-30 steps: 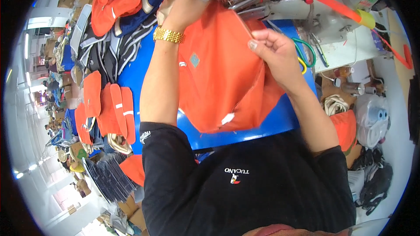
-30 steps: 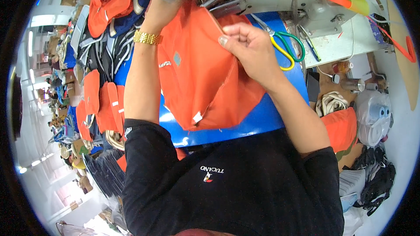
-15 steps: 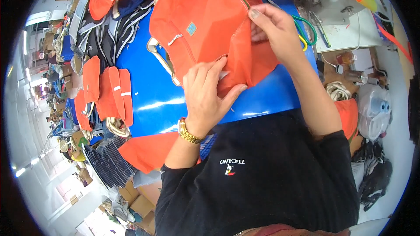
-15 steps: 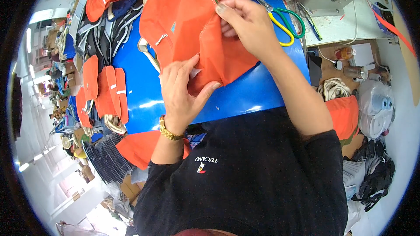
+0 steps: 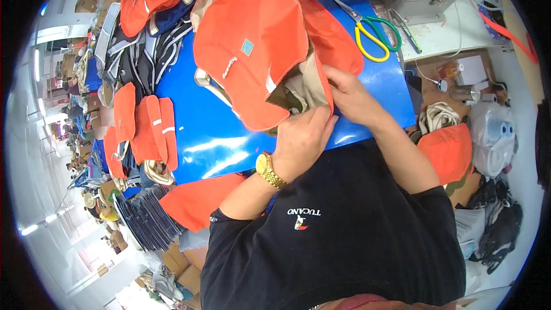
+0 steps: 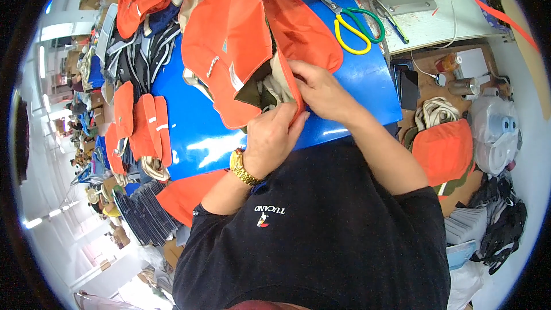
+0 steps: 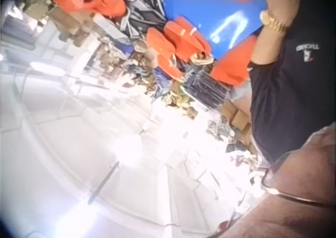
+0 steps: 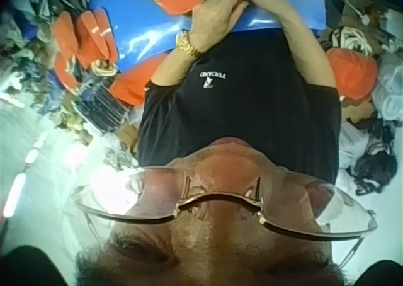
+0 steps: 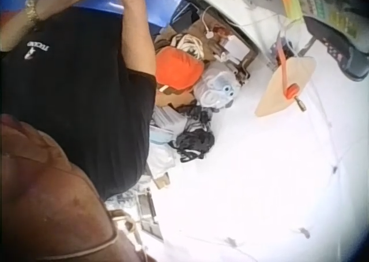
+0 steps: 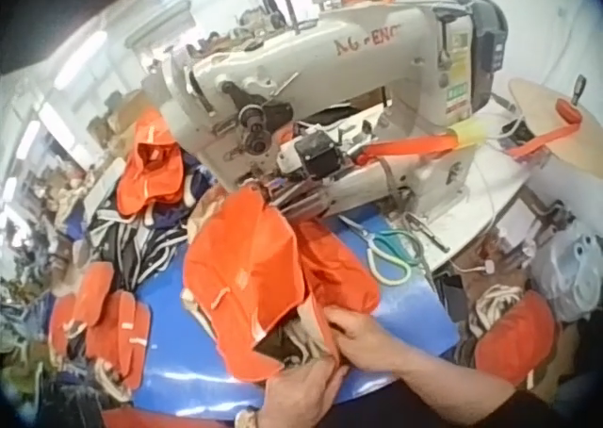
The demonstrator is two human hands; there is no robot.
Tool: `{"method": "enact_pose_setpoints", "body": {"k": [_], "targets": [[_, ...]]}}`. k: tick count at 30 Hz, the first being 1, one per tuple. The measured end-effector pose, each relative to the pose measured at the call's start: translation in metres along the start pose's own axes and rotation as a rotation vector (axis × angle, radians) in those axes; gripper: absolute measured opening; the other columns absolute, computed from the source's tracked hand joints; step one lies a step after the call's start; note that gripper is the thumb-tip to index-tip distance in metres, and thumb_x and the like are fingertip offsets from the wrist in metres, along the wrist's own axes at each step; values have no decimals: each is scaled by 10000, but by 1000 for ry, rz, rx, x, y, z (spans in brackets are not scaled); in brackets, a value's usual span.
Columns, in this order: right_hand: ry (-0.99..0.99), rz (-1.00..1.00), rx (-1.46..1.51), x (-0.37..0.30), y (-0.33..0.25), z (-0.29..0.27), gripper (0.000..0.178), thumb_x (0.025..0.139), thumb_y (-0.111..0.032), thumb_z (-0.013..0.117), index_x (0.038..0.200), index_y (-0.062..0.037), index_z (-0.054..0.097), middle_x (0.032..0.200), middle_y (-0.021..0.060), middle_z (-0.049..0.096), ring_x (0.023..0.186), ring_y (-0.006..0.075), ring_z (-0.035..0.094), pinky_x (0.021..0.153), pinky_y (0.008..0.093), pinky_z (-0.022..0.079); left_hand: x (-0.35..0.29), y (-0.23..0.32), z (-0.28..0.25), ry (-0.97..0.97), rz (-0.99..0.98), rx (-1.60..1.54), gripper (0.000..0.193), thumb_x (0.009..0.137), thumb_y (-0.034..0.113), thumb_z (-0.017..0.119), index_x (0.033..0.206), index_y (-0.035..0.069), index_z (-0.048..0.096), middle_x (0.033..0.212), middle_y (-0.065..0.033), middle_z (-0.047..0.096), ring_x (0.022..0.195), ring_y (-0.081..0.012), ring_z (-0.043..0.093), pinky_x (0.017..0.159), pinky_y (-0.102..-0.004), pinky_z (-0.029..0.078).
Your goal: Trimming excess fabric and preparing a bag component for sewing at a workstation.
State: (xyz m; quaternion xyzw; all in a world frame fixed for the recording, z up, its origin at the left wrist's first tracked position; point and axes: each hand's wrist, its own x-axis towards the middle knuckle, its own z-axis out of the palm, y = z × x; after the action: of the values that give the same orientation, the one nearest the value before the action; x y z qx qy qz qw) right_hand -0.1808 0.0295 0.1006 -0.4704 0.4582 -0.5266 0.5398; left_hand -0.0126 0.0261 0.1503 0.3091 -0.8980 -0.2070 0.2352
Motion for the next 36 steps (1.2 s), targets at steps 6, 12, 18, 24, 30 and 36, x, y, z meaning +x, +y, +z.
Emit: {"method": "enact_pose_setpoints", "body": {"k": [6,12,18,24,30,36], "targets": [[79,67,164,-17,-35,-8,512,1006,-72,587,1492,41,471,1351,127,641,1196,162,624,1035,314,490,8,5,1,-215,71,42,200,893,176,757,880,47,604,727,-112,605,663,-303,655,594,-433,518],[-33,36,174,2,-17,-18,420,891,59,507,1288,-4,628,1157,48,691,1084,115,635,949,302,513,58,10,-44,101,335,-51,392,818,139,827,1176,29,711,1094,-147,732,1013,-329,703,855,-390,570],[-151,110,402,5,-7,-22,580,832,144,427,1378,27,586,1290,57,675,1206,140,629,1060,331,488,100,-52,1,273,-164,-55,1007,856,356,828,1557,-107,271,1569,-337,363,1442,-414,416,1175,-452,371],[-178,166,432,3,-11,-32,607,825,139,427,1415,50,543,1303,75,667,1215,154,633,1087,331,475,104,-73,12,468,-171,-196,516,982,83,664,1460,-34,509,1311,-184,656,1157,-218,659,918,-339,556],[-122,116,299,11,-23,-35,548,894,7,608,1434,43,522,1259,91,677,1153,145,649,1023,325,507,106,-69,-15,466,-87,72,293,887,-17,673,1174,14,720,1058,-159,691,986,-311,670,829,-388,530],[78,-41,-73,54,-52,-32,396,915,-132,744,1268,25,656,883,41,689,721,73,609,624,255,491,104,-59,-35,381,22,140,333,820,-56,687,1137,27,748,930,-110,660,847,-278,640,744,-375,524]]}}
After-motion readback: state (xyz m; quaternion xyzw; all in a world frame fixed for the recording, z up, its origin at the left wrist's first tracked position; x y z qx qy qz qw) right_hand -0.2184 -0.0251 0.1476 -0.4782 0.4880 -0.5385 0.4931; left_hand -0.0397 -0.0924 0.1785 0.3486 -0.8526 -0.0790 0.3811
